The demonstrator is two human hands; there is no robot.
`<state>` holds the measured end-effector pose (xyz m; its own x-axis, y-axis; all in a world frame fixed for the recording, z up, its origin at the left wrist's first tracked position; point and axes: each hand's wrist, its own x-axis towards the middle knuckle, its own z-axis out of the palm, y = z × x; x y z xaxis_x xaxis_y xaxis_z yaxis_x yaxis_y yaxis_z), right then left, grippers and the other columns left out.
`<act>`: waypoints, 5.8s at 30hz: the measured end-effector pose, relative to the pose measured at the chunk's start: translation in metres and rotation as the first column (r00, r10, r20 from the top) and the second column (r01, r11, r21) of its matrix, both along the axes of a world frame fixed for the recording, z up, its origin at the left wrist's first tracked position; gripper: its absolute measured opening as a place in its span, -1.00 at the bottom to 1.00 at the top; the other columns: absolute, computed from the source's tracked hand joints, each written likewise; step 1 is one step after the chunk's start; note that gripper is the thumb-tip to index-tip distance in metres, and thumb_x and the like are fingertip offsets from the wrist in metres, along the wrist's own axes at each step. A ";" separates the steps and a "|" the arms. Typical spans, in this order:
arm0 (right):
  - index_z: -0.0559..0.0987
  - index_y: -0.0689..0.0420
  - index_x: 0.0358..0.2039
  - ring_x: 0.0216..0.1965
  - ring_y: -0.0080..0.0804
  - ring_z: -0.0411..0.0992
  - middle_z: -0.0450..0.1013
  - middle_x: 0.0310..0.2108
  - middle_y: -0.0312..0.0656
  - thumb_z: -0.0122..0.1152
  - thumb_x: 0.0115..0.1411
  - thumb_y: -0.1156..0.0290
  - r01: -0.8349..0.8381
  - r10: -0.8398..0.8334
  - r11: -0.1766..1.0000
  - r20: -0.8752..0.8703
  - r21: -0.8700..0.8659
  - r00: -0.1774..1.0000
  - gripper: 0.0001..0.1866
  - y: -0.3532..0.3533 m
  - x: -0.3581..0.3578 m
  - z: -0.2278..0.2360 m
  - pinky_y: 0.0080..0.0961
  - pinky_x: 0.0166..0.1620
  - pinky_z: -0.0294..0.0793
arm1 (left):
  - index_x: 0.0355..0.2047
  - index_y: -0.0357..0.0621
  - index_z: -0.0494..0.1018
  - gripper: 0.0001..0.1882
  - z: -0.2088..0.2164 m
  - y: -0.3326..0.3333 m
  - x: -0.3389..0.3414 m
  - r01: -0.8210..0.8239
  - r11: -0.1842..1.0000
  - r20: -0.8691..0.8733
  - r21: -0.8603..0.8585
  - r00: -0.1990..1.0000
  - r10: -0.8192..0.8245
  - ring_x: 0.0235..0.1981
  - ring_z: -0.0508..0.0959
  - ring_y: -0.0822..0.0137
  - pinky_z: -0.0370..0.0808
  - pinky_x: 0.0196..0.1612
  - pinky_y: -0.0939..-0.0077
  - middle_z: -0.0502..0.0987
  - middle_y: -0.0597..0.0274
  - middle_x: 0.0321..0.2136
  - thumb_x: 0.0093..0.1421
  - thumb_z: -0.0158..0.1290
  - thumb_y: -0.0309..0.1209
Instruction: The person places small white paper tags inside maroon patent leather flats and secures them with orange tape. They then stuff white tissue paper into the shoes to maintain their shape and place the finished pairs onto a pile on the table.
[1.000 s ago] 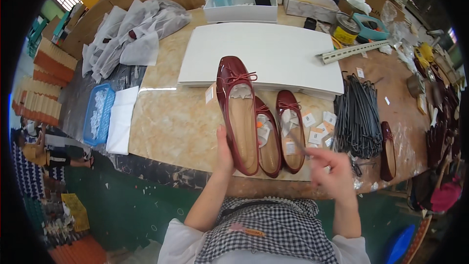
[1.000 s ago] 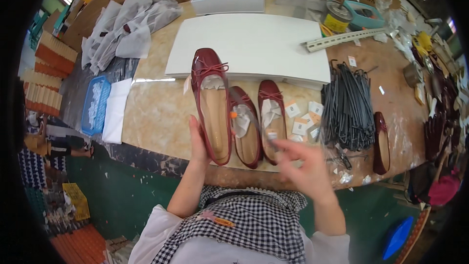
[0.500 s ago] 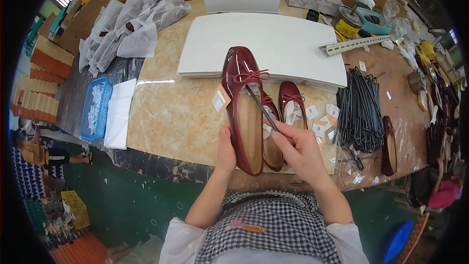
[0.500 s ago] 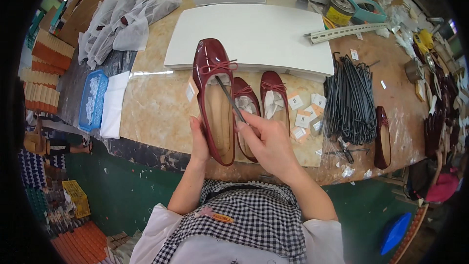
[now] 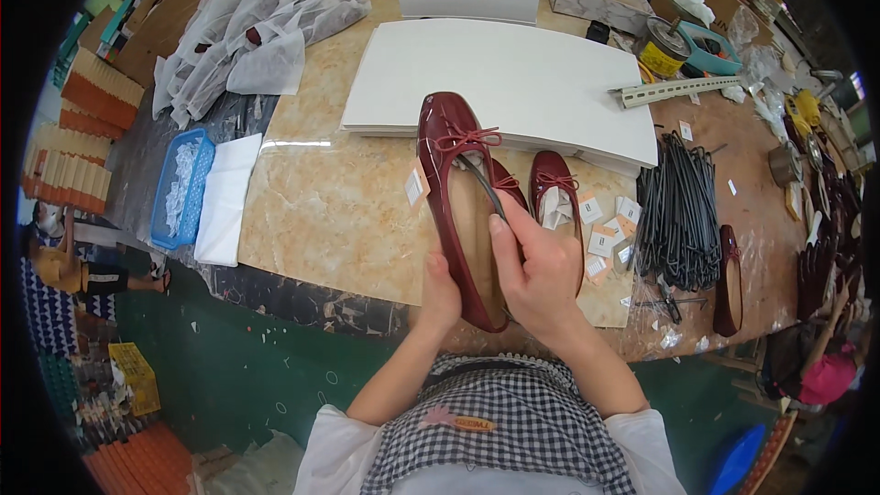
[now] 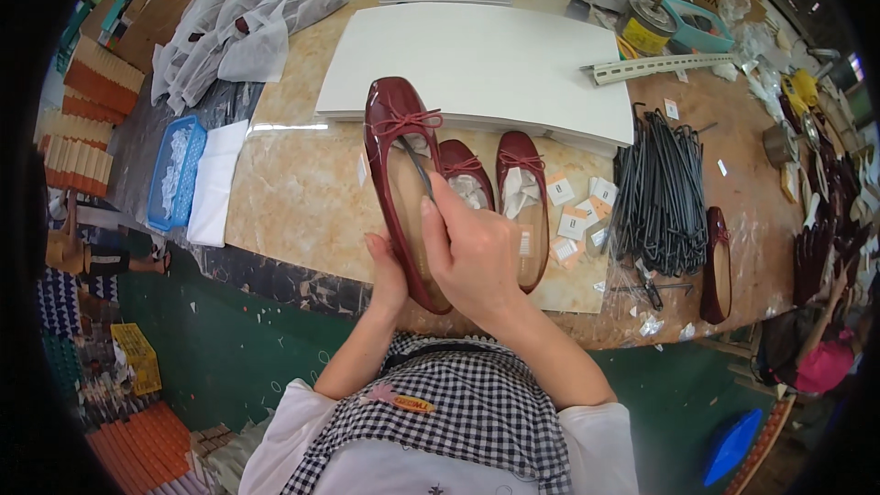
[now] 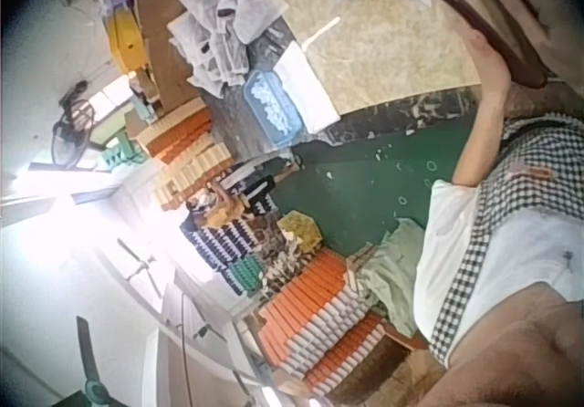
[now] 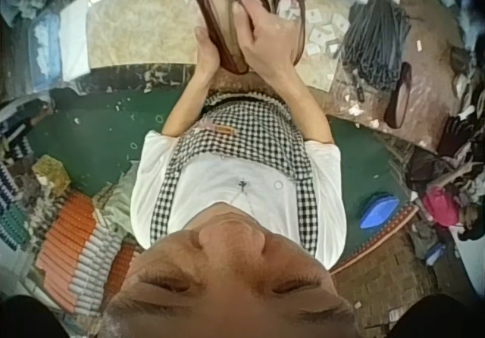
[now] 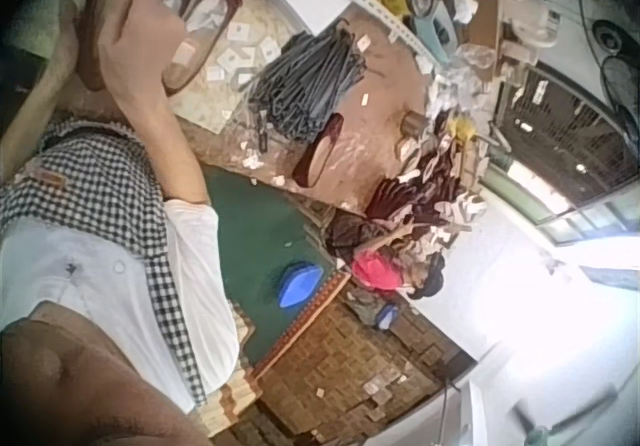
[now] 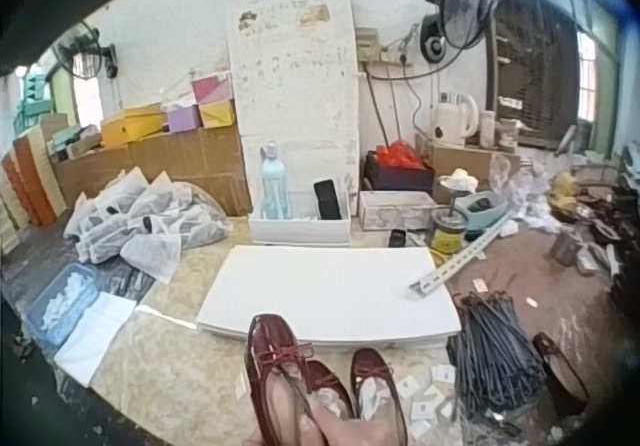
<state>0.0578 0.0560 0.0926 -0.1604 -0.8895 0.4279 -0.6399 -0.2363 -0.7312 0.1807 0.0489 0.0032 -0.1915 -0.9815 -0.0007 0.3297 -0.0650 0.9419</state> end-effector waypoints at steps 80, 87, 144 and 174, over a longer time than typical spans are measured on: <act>0.54 0.27 -0.02 -0.71 -0.61 0.15 0.20 -0.76 -0.19 0.13 0.23 0.43 -0.260 0.021 0.849 0.462 0.460 0.887 -0.68 0.030 -0.048 -0.011 -0.54 -0.61 0.14 | 0.28 -0.28 0.07 -0.23 -0.030 -0.020 0.009 0.191 0.970 0.055 0.150 0.978 -0.201 0.18 0.32 0.24 0.21 0.23 0.37 0.30 0.03 0.17 0.27 -0.15 0.06; 0.56 0.24 -0.08 -0.76 -0.25 0.37 0.37 -0.75 -0.07 0.13 0.21 0.41 0.033 -0.037 0.993 0.042 0.109 0.998 -0.71 0.016 -0.015 -0.017 -0.35 -0.63 0.28 | 0.27 -0.30 0.08 -0.13 -0.028 0.006 -0.005 0.135 0.988 0.029 0.077 0.990 -0.138 0.18 0.32 0.22 0.23 0.22 0.35 0.30 0.03 0.16 0.27 -0.25 0.24; 0.50 0.13 0.05 -0.34 -0.29 0.57 0.59 -0.36 -0.15 0.10 0.24 0.31 0.331 -0.500 0.737 0.145 0.590 0.854 -0.62 0.101 -0.239 -0.032 -0.32 -0.34 0.52 | 0.16 -0.28 0.27 -0.08 -0.012 -0.017 -0.022 0.477 0.832 -0.405 0.284 0.846 -0.346 -0.30 0.60 0.19 0.57 -0.30 0.39 0.51 -0.08 -0.08 0.26 -0.56 0.33; 0.41 0.08 0.19 -0.75 -0.59 0.10 0.22 -0.79 -0.25 0.11 0.27 0.37 -0.300 0.017 0.787 0.468 0.539 0.884 -0.55 0.057 -0.054 -0.005 -0.55 -0.60 0.16 | 0.15 -0.23 0.25 -0.15 -0.038 -0.016 -0.005 0.122 0.980 -0.027 0.155 0.993 -0.119 -0.19 0.58 0.23 0.55 -0.15 0.38 0.51 0.01 -0.07 0.29 -0.48 0.30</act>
